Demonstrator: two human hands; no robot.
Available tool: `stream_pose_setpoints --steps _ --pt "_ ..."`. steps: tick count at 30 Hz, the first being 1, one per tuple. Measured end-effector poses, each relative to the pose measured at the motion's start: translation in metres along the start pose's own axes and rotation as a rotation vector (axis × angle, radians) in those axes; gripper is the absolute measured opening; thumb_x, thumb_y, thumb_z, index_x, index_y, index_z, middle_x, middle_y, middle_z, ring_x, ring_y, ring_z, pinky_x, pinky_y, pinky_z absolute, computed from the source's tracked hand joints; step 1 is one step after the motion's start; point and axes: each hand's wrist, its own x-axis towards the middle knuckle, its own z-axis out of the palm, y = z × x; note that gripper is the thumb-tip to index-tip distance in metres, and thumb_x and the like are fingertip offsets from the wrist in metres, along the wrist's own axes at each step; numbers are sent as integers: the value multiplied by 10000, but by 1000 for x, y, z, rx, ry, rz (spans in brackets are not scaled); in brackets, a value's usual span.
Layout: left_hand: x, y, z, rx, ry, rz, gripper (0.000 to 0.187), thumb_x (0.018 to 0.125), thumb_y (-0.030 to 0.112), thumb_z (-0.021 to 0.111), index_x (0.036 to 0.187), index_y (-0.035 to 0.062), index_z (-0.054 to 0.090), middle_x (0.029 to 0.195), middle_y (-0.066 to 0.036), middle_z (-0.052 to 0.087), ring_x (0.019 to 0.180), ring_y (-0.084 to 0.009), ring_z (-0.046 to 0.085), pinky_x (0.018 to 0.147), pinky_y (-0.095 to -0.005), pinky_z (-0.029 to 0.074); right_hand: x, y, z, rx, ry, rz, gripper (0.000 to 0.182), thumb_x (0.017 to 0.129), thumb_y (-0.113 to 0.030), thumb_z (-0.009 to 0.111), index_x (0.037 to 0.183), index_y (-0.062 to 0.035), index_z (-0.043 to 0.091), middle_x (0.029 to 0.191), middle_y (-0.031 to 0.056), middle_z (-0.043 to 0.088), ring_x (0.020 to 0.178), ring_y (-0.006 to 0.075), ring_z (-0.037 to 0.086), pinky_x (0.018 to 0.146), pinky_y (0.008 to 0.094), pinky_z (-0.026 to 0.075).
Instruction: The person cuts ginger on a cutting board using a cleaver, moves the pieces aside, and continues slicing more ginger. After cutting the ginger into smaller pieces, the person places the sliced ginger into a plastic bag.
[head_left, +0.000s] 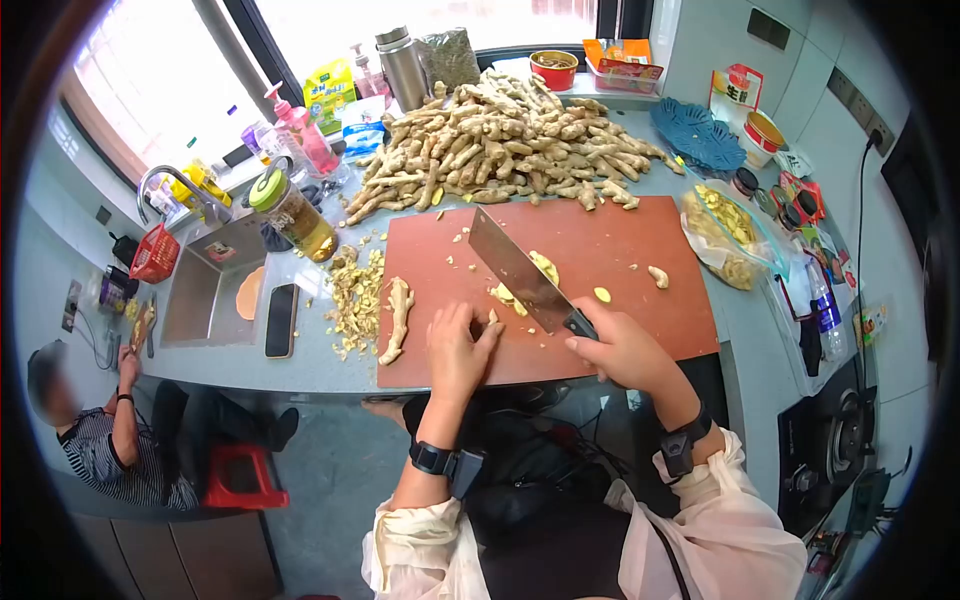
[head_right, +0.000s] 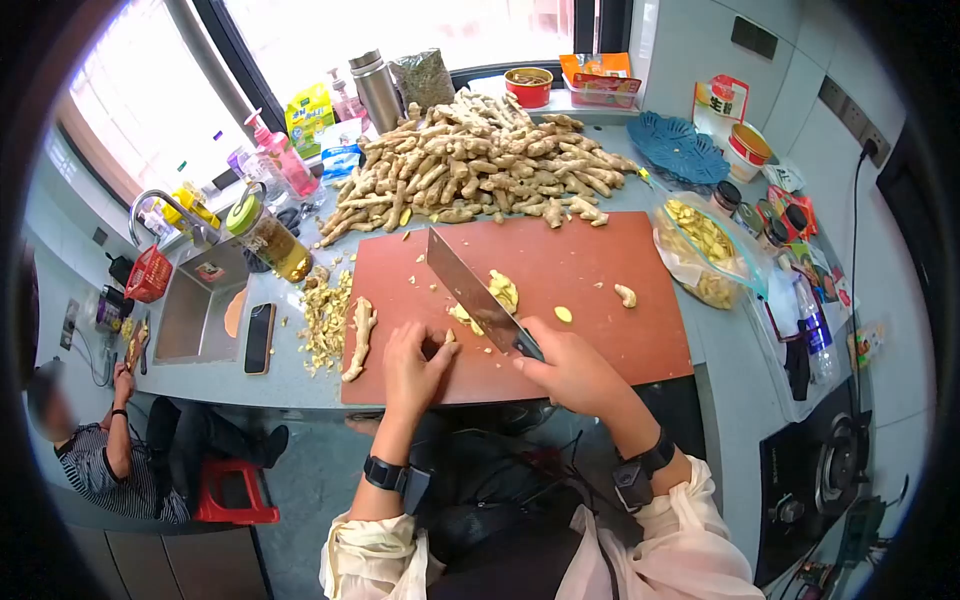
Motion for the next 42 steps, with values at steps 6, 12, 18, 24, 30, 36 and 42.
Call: stream_pose_setpoints --steps 6,12,18,24,30,36,42 --pt "2 28 -2 4 211 59 236 809 164 820 959 58 672 1011 -122 655 983 -349 591 878 -446 469 -1 3 -1 227 -9 -1 297 985 -164 626 1249 -39 573 752 41 586 522 95 556 497 285 446" --pt "13 38 1 -52 229 126 211 821 134 795 974 58 671 1025 -120 654 1010 -357 586 902 -452 467 0 6 3 394 -95 -6 373 990 -121 630 1334 -14 535 767 31 600 544 97 560 512 261 470" --pt "12 22 6 -21 197 49 206 818 133 792 977 94 667 1049 -78 644 1045 -315 590 910 -438 440 -6 9 0 492 -69 13 304 987 -130 615 1268 -35 554 788 20 576 546 91 562 502 259 460" --pt "3 9 5 -228 201 -136 177 848 139 774 965 66 663 935 -106 683 917 -327 627 836 -450 472 -7 6 1 437 -59 5 315 984 -125 608 1281 -36 549 781 22 580 552 96 568 510 272 464" --pt "-2 1 3 -135 98 -159 170 898 188 742 961 49 667 808 -119 701 834 -334 658 792 -475 487 -11 2 13 267 -78 30 284 977 -114 592 1249 -47 544 759 20 598 539 100 571 515 287 461" --pt "-4 12 4 -267 84 -227 163 870 137 764 950 42 657 797 -133 716 797 -341 688 737 -468 513 -8 3 25 187 -87 56 277 973 -149 596 1219 -37 537 742 37 600 537 122 582 517 299 472" --pt "-5 9 7 -231 115 -179 179 861 118 767 960 29 647 787 -134 717 780 -342 694 718 -467 522 -7 -2 28 129 -68 30 291 970 -174 605 1211 -24 538 736 60 599 538 153 593 525 328 484"
